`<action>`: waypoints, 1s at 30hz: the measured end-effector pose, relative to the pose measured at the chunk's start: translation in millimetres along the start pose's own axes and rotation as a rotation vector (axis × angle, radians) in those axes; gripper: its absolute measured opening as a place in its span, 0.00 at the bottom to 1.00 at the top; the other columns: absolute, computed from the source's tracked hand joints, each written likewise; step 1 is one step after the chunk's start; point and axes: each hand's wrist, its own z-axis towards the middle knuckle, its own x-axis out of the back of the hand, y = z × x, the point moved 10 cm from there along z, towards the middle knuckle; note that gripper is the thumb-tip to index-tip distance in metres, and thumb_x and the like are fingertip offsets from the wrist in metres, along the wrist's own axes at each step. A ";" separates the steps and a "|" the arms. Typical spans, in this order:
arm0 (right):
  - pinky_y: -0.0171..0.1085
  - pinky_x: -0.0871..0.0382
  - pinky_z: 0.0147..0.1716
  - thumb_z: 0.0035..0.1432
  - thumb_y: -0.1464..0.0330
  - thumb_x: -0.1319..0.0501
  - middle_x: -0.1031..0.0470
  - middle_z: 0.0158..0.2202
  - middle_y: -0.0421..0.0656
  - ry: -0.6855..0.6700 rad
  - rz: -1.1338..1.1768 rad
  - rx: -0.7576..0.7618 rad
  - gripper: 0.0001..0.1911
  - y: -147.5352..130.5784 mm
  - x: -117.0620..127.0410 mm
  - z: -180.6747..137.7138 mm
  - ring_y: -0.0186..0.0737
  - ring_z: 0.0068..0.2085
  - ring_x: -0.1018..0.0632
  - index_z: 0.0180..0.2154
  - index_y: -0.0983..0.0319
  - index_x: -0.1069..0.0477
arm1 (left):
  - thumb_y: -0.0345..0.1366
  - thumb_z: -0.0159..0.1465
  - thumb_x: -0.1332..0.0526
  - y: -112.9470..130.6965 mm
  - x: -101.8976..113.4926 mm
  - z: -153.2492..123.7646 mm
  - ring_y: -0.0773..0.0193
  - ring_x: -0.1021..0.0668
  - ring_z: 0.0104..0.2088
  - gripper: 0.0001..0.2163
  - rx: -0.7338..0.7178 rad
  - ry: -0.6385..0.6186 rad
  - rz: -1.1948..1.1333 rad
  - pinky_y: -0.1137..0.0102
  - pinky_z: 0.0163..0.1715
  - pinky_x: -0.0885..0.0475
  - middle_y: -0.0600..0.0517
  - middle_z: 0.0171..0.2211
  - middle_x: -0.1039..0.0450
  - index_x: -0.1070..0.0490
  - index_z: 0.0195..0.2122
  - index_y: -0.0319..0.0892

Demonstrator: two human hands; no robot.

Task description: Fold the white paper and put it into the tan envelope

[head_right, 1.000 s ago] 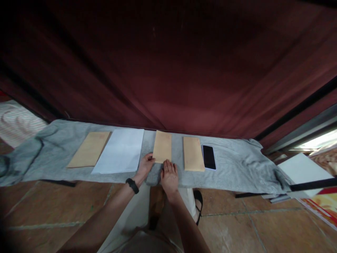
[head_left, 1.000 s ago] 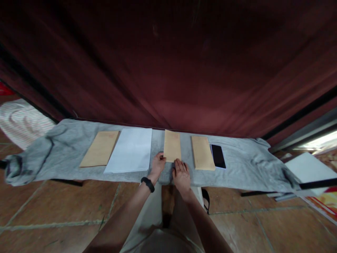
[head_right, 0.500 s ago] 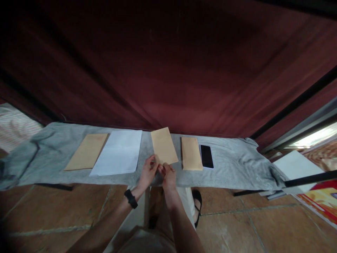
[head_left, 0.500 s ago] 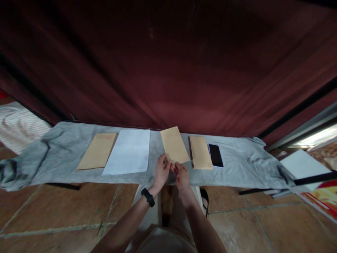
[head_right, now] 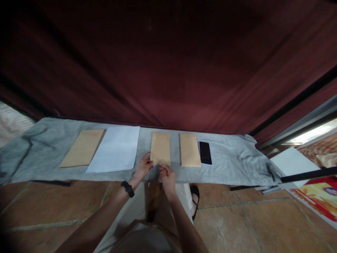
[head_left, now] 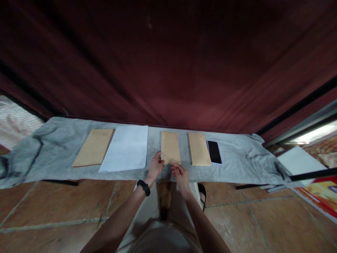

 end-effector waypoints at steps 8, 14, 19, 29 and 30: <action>0.50 0.45 0.69 0.72 0.66 0.48 0.35 0.68 0.47 -0.178 -0.990 0.568 0.24 -38.8 -28.1 -22.6 0.45 0.69 0.36 0.66 0.60 0.35 | 0.28 0.65 0.43 21.0 5.8 -18.0 0.58 0.19 0.38 0.23 -0.208 0.084 0.505 0.66 0.41 0.26 0.46 0.39 0.21 0.33 0.62 0.39; 0.49 0.44 0.69 0.72 0.69 0.49 0.35 0.68 0.46 -0.140 -1.088 0.584 0.24 -30.0 -28.8 -24.0 0.44 0.68 0.35 0.67 0.60 0.37 | 0.33 0.72 0.49 43.8 -16.7 -57.6 0.55 0.24 0.57 0.17 -0.640 0.062 0.676 0.59 0.60 0.30 0.42 0.55 0.25 0.28 0.57 0.42; 0.48 0.46 0.69 0.71 0.73 0.52 0.33 0.67 0.48 -0.150 -1.081 0.580 0.26 -26.9 -24.6 -23.6 0.42 0.68 0.35 0.67 0.63 0.38 | 0.39 0.73 0.49 32.2 -37.8 -80.5 0.52 0.32 0.66 0.20 -0.754 -0.077 0.770 0.54 0.66 0.37 0.39 0.63 0.31 0.33 0.63 0.37; 0.51 0.43 0.68 0.73 0.68 0.53 0.33 0.66 0.50 -0.035 -1.066 0.553 0.24 -32.4 7.8 -21.7 0.46 0.68 0.34 0.66 0.65 0.36 | 0.37 0.72 0.50 27.5 -37.3 -90.3 0.49 0.37 0.70 0.22 -0.743 -0.048 0.851 0.50 0.68 0.40 0.36 0.67 0.37 0.35 0.65 0.35; 0.51 0.44 0.68 0.73 0.67 0.52 0.33 0.66 0.50 -0.034 -1.067 0.552 0.24 -32.6 7.2 -21.2 0.47 0.68 0.34 0.66 0.65 0.35 | 0.36 0.72 0.50 28.5 -41.1 -92.0 0.49 0.38 0.70 0.23 -0.747 -0.054 0.853 0.50 0.68 0.41 0.37 0.67 0.38 0.36 0.65 0.35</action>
